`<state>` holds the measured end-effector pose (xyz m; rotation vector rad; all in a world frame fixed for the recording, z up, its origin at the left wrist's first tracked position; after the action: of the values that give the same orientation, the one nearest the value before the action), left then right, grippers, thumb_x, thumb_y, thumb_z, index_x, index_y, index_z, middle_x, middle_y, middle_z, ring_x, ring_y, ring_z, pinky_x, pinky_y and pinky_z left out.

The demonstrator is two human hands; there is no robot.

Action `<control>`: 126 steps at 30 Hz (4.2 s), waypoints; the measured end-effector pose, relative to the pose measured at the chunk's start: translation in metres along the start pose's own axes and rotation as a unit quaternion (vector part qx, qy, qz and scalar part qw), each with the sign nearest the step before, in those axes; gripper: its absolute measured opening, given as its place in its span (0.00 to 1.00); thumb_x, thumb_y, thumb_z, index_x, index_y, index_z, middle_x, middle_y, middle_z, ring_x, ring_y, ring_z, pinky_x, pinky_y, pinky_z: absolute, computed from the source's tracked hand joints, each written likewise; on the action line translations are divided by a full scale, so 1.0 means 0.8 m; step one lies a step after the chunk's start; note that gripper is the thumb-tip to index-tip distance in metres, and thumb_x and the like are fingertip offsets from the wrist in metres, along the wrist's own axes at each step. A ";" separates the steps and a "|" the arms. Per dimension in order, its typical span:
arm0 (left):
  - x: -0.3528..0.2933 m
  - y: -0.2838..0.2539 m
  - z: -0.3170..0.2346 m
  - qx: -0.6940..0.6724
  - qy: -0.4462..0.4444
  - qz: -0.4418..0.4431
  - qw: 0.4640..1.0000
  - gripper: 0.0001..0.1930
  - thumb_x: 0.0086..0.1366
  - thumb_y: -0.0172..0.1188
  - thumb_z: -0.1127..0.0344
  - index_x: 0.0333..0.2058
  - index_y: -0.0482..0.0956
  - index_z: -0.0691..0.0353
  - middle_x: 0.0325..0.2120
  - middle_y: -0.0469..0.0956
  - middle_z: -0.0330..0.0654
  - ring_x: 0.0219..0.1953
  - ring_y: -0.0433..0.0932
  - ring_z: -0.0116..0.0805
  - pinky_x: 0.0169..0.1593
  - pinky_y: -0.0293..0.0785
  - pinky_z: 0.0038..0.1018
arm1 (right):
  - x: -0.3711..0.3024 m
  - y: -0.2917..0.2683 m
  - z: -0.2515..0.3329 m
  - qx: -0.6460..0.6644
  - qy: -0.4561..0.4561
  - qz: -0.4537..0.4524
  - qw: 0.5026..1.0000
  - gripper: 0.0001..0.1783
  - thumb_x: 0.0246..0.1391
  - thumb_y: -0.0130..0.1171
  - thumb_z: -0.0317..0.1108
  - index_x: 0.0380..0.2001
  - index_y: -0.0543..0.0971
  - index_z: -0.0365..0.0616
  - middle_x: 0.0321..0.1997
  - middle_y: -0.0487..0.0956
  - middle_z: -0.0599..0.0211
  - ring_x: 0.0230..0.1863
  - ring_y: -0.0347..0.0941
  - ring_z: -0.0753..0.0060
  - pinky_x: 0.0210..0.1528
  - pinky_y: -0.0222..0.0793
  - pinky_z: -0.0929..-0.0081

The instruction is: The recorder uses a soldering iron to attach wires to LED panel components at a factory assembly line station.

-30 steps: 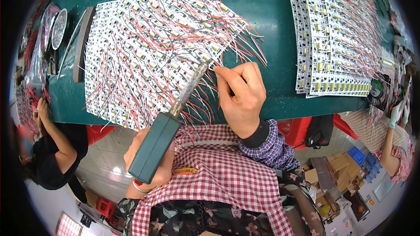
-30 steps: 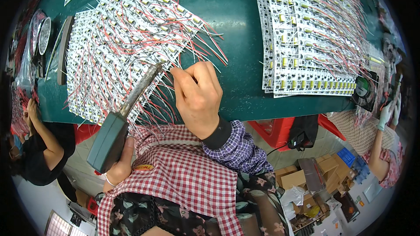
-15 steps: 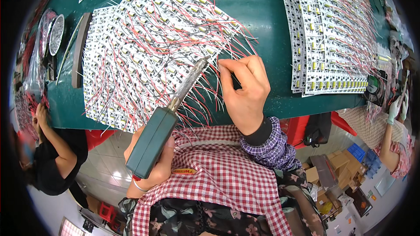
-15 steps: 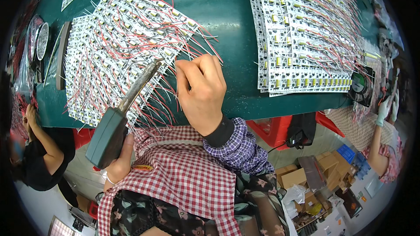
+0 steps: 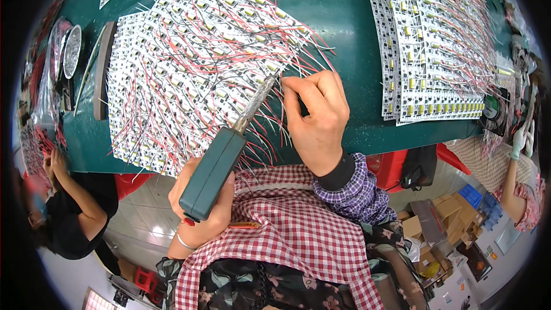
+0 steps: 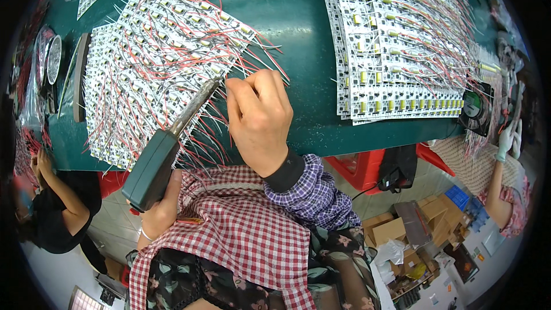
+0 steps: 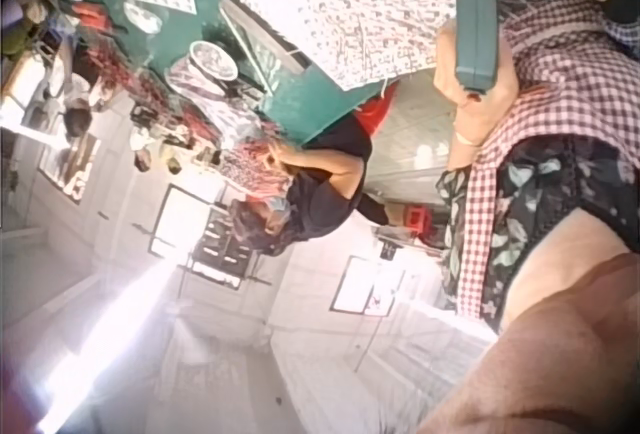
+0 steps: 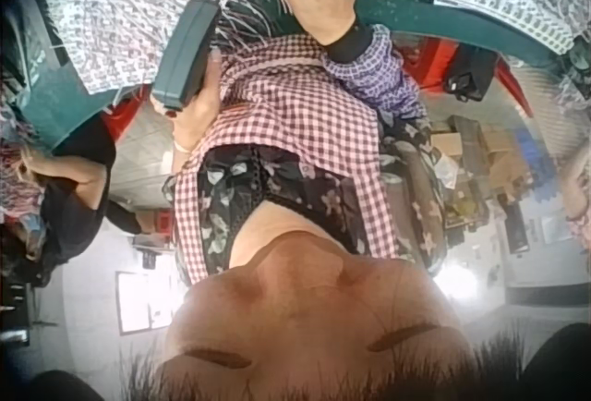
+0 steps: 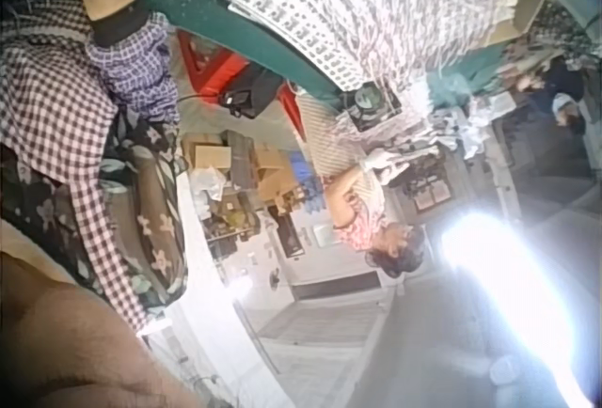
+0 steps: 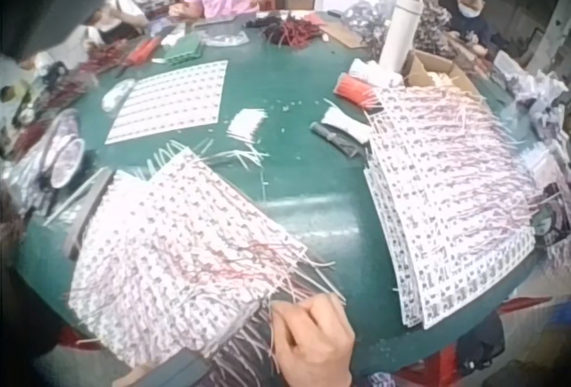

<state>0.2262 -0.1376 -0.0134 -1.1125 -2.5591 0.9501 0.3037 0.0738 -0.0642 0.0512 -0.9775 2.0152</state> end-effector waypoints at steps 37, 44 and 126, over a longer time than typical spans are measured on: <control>0.014 -0.016 0.000 -0.352 -0.148 -0.186 0.905 0.34 0.57 0.62 0.81 0.63 0.63 0.73 0.48 0.77 0.60 0.18 0.68 0.26 0.19 0.64 0.21 | 0.031 -0.027 0.005 -0.039 -0.019 0.032 0.999 0.08 0.49 0.68 0.19 0.34 0.83 0.38 0.32 0.72 0.64 0.35 0.70 0.60 0.36 0.68 0.65; 0.012 -0.017 0.006 -0.375 -0.146 -0.148 0.903 0.29 0.59 0.62 0.86 0.60 0.70 0.71 0.48 0.80 0.53 0.24 0.74 0.25 0.24 0.69 0.24 | 0.027 -0.007 -0.009 -0.065 0.005 0.037 0.997 0.07 0.48 0.68 0.20 0.33 0.82 0.38 0.33 0.73 0.64 0.37 0.70 0.59 0.38 0.67 0.62; 0.098 -0.010 -0.032 -0.386 -0.029 -0.218 0.896 0.38 0.55 0.70 0.83 0.64 0.64 0.67 0.50 0.77 0.54 0.46 0.79 0.36 0.47 0.80 0.29 | 0.054 -0.042 0.075 0.398 0.103 0.261 0.874 0.11 0.56 0.64 0.22 0.43 0.80 0.31 0.41 0.80 0.59 0.42 0.77 0.64 0.45 0.73 0.69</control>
<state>0.1769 -0.0736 0.0060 -0.5581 -3.1136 -0.1800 0.2824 0.0750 0.0143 0.0164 0.0515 2.7351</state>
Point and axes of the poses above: each hand's wrist, its own x-axis towards the middle knuckle, its own y-axis out of the palm, z = x × y, the point moved 2 cm from there along x, towards the middle knuckle
